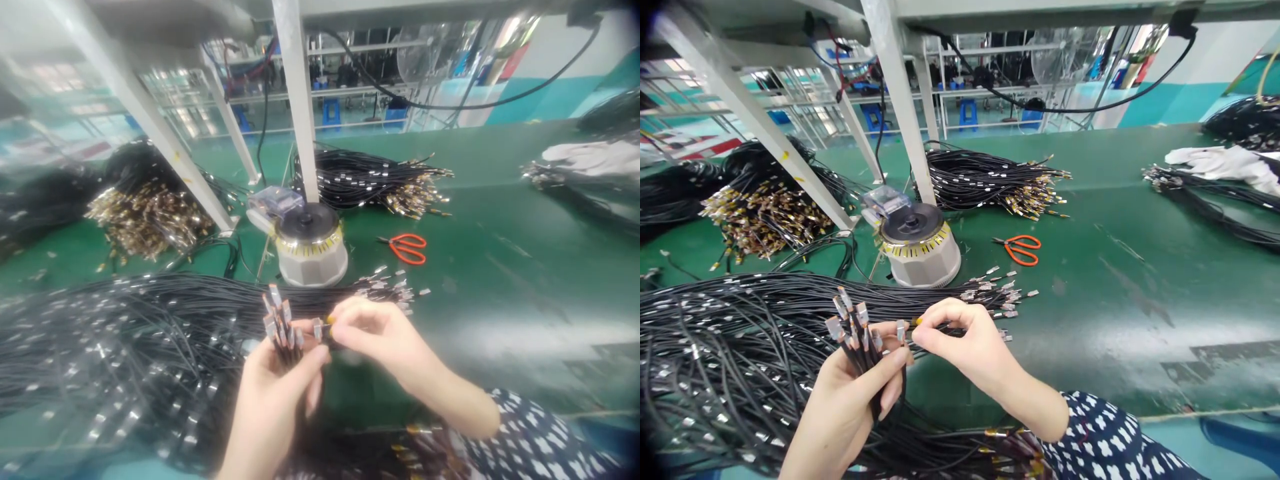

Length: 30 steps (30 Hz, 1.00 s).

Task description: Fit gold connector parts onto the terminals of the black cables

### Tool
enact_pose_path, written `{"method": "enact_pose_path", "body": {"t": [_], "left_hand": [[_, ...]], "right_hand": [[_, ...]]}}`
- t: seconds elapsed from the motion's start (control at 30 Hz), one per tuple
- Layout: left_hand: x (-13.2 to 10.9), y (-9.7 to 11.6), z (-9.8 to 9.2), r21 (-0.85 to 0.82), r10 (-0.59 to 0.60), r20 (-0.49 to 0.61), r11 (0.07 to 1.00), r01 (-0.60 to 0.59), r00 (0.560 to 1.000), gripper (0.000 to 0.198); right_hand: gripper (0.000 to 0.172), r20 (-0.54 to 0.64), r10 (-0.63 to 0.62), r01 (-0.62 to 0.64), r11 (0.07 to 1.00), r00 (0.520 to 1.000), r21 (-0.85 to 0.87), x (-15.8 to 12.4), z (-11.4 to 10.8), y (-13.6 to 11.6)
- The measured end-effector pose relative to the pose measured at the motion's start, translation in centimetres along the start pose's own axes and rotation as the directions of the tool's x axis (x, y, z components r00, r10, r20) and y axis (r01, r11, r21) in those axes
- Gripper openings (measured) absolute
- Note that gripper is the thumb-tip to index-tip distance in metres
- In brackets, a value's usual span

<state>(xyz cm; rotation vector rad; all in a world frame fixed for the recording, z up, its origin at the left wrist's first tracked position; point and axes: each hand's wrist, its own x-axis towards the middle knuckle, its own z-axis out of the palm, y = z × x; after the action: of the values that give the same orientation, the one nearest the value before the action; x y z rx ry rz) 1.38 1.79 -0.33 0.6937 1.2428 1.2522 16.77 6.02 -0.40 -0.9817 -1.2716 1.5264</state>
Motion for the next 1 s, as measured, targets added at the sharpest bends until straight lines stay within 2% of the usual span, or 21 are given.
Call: {"method": "enact_pose_path", "body": {"t": [0.23,1.0], "left_hand": [[0.05,-0.09,-0.21,0.011,0.012,0.070,1.000,-0.012,0.997,0.024],[-0.33,0.16,-0.33,0.035,0.028,0.101,0.999,-0.032,0.995,0.020]], "right_hand": [[0.009,0.019,-0.012,0.012,1.000,1.000,0.005,-0.04,0.29,0.03],[0.014,-0.009,-0.032,0.031,0.998,0.999,-0.053,-0.14,1.03,-0.06]]}}
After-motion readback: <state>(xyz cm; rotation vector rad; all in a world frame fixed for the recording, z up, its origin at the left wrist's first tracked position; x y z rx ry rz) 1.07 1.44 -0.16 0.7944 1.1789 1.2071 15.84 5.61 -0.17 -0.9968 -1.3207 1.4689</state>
